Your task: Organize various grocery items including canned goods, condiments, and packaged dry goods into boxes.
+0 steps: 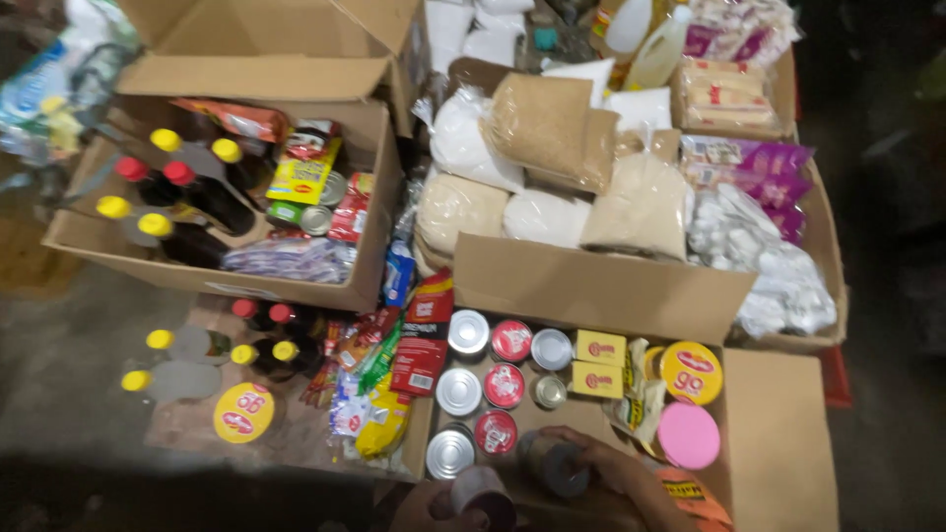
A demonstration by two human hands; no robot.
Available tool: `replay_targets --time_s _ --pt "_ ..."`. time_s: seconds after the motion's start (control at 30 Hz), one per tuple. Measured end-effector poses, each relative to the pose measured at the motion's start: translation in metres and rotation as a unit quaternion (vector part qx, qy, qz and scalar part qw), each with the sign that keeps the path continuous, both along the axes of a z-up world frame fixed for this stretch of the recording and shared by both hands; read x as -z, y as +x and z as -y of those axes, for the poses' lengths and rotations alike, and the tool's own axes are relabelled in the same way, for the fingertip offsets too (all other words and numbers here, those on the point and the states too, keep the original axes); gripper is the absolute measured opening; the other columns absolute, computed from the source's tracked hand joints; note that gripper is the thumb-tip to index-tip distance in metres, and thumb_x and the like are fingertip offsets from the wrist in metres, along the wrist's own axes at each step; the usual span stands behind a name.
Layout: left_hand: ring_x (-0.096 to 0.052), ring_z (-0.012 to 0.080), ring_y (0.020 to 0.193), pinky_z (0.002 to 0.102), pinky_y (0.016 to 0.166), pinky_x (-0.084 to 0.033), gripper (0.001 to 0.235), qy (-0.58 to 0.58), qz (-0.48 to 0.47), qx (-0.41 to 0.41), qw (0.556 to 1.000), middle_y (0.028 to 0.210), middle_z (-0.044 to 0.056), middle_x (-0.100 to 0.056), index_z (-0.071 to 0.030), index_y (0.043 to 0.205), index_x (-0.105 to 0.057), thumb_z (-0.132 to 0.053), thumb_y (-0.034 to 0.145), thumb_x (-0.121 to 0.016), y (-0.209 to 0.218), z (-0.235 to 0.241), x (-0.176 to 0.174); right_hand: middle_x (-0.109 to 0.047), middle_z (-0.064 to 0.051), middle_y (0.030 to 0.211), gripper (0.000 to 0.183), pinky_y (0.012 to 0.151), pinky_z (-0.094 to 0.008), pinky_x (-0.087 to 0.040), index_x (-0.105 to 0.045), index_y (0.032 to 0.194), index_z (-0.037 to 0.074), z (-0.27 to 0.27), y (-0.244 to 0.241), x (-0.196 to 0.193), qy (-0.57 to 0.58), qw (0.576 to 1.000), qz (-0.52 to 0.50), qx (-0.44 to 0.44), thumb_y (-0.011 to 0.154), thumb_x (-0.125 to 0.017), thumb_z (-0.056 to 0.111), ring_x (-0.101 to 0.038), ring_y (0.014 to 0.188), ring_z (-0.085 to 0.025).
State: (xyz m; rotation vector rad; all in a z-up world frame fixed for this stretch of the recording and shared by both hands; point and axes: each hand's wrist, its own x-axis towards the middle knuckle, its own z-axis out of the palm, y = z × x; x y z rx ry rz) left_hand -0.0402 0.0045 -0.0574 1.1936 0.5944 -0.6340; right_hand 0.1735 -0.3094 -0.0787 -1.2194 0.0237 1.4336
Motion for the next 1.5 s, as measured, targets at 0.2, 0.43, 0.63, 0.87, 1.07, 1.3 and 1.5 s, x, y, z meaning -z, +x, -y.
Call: replay_targets --time_s 0.2,0.43,0.63,0.87,1.07,1.3,1.5 --pt "-0.074 0.0137 0.105 0.031 0.095 -0.058 0.055 -0.105 0.081 0.048 0.990 0.113 0.007 -0.078 -0.004 0.135 -0.063 -0.014 0.084 -0.081 0.047 0.003 -0.050 -0.064 -0.015 0.131 0.084 0.099 -0.039 -0.052 -0.051 0.145 0.009 0.043 -0.006 -0.023 -0.035 0.981 -0.036 0.189 0.062 -0.060 0.005 -0.064 0.117 -0.030" --pt "-0.077 0.0136 0.093 0.028 0.086 -0.060 0.050 0.153 0.105 0.190 0.964 0.102 0.011 -0.082 -0.010 0.120 -0.076 -0.035 0.078 -0.085 0.066 0.015 -0.068 -0.066 -0.019 0.124 0.083 0.092 -0.046 -0.055 -0.053 0.146 0.010 0.049 0.010 -0.020 -0.171 0.958 -0.061 0.222 0.064 -0.062 0.005 -0.066 0.109 -0.035" --pt "-0.077 0.0165 0.081 0.030 0.077 -0.060 0.053 0.121 0.150 0.169 0.967 0.088 0.009 -0.081 -0.010 0.120 -0.074 -0.040 0.078 -0.082 0.086 0.043 -0.072 -0.068 -0.019 0.123 0.079 0.099 -0.044 -0.053 -0.047 0.141 0.007 0.043 -0.038 -0.078 -0.437 0.763 0.476 -0.014 0.073 -0.080 0.030 -0.065 0.118 -0.036" --pt "-0.071 0.0136 0.066 0.029 0.061 -0.057 0.042 0.080 0.025 0.120 0.989 0.078 0.006 -0.076 -0.001 0.108 -0.077 -0.039 0.091 -0.075 0.093 0.075 -0.063 -0.050 -0.027 0.147 0.091 0.091 -0.053 -0.047 -0.048 0.143 0.015 -0.065 -0.058 -0.204 -0.263 0.770 0.565 -0.136 0.066 -0.094 0.031 -0.055 0.124 -0.049" --pt "-0.070 0.0123 0.066 0.027 0.059 -0.056 0.034 0.064 -0.010 0.054 0.996 0.083 0.006 -0.076 -0.005 0.110 -0.074 -0.035 0.096 -0.066 0.098 0.070 -0.047 -0.058 -0.015 0.133 0.090 0.092 -0.050 -0.054 -0.041 0.144 0.017 -0.079 -0.053 -0.152 -0.307 0.817 0.483 -0.072 0.068 -0.087 0.031 -0.062 0.116 -0.041" --pt "-0.067 0.0109 0.077 0.030 0.069 -0.054 0.034 0.085 0.080 0.072 0.990 0.089 0.003 -0.075 -0.006 0.119 -0.070 -0.025 0.091 -0.073 0.066 0.044 -0.021 -0.054 -0.029 0.123 0.082 0.091 -0.049 -0.057 -0.033 0.140 0.001 -0.074 -0.040 0.016 -0.395 0.761 0.496 -0.139 0.076 -0.081 0.019 -0.062 0.112 -0.047" --pt "-0.071 0.0123 0.084 0.030 0.077 -0.057 0.042 0.133 0.048 0.070 0.988 0.093 0.008 -0.077 -0.007 0.117 -0.069 -0.033 0.085 -0.079 0.024 0.034 0.022 -0.044 -0.027 0.135 0.076 0.094 -0.054 -0.053 -0.034 0.143 0.012 -0.084 -0.035 0.060 -0.422 0.796 0.426 -0.082 0.080 -0.076 0.009 -0.058 0.113 -0.051"
